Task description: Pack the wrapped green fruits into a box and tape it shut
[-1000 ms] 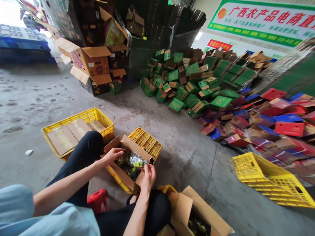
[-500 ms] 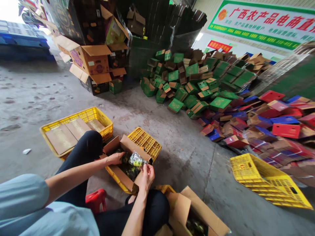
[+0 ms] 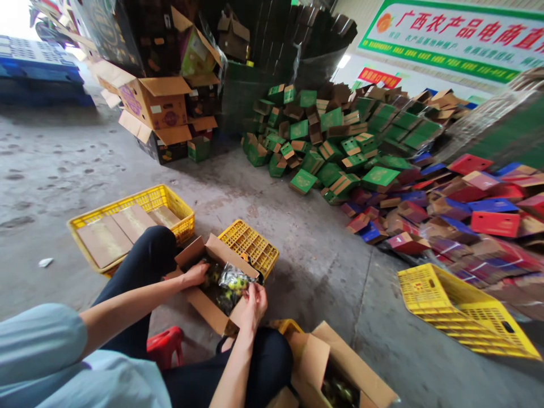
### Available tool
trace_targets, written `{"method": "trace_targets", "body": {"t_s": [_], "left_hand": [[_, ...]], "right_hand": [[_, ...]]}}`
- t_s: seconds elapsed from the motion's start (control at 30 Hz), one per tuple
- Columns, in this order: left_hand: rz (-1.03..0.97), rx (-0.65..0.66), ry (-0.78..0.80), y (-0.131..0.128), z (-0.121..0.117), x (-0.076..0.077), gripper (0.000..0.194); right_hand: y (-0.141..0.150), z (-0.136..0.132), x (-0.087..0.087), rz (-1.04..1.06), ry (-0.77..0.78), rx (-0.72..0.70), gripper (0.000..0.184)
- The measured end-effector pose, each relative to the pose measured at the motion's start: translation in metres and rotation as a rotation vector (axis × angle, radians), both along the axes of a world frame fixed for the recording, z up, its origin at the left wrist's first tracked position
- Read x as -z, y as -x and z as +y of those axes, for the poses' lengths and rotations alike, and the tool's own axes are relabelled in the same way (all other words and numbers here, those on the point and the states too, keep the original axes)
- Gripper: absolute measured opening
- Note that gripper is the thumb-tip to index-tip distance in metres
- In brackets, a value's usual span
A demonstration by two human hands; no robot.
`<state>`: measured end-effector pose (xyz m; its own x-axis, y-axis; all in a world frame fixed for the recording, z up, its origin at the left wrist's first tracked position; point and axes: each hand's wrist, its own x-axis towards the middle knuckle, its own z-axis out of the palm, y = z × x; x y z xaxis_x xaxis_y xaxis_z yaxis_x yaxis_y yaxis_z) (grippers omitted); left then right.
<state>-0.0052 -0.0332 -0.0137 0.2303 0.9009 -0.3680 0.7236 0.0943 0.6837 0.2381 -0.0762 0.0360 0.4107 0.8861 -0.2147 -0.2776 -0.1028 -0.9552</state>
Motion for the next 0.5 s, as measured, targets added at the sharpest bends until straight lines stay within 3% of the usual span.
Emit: {"method": "trace_targets", "body": {"t_s": [0.17, 0.5], "left_hand": [[0.067, -0.082, -0.025, 0.001, -0.001, 0.000, 0.023], [-0.075, -0.185, -0.115, 0.011, -0.016, -0.012, 0.007]], "right_hand": [[-0.001, 0.000, 0.001, 0.023, -0.001, 0.015, 0.041], [0.000, -0.001, 0.000, 0.020, 0.008, 0.019, 0.044]]}}
